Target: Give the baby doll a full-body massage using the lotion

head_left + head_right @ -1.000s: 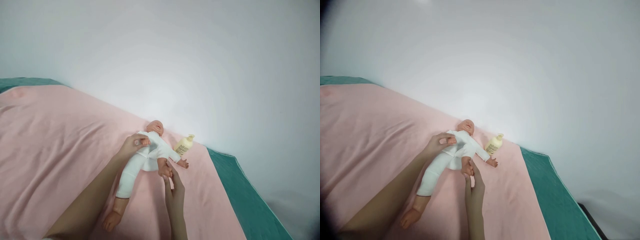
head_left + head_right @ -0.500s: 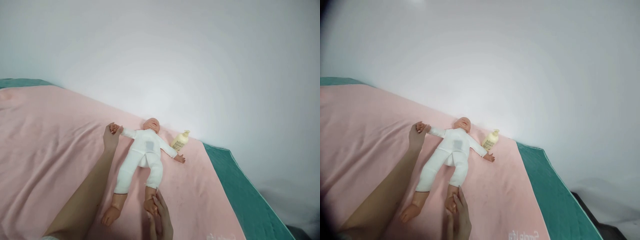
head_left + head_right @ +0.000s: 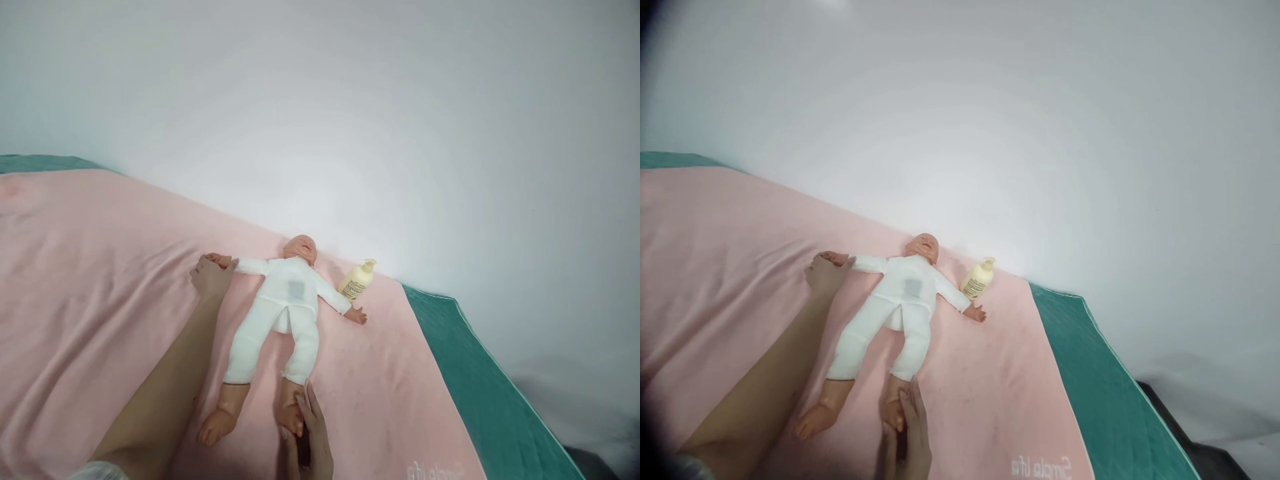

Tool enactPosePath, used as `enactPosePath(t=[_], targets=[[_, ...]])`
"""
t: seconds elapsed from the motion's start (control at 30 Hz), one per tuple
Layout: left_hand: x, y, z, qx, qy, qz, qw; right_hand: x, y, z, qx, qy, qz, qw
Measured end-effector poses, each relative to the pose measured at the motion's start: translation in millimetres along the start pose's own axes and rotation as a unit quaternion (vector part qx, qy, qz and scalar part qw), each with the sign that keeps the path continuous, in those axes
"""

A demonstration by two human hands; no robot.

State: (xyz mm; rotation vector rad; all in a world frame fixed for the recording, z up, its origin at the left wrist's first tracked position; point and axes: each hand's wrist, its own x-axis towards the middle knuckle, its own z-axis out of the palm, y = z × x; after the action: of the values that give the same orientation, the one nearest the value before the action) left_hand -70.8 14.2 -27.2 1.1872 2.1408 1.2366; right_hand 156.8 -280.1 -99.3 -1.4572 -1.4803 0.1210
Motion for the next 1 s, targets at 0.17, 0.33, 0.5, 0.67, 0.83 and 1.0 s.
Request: enactPosePath(t=[0.17,0.33,0.5,0.67,0.83,1.0], targets=[[-3,0,2.9,0.029,0.033,0.004,0.999,3,8,-2,-0.022,-0.020,-0.050,0.998],[-8,2,4.1,0.004,0.067,0.057,0.996,-4,1,4,-0.002,-0.010,-0.013,1.000],[-12,9,4.9,-0.036,0.104,0.193,0.975,-11,-14,12,0.016,0.017,0.055,0.998],[-23,18,7.9,-0.111,0.025,0.280,0.953,3,-21,6,0.029,0.033,0.093,0.995],[-40,38,16.0,-0.146,-0.142,0.347,0.916,59,-29,-5,0.050,0.045,0.133,0.989],[-48,69,26.6,-0.138,-0.257,0.474,0.831,139,-39,1,0.056,0.024,0.096,0.993]])
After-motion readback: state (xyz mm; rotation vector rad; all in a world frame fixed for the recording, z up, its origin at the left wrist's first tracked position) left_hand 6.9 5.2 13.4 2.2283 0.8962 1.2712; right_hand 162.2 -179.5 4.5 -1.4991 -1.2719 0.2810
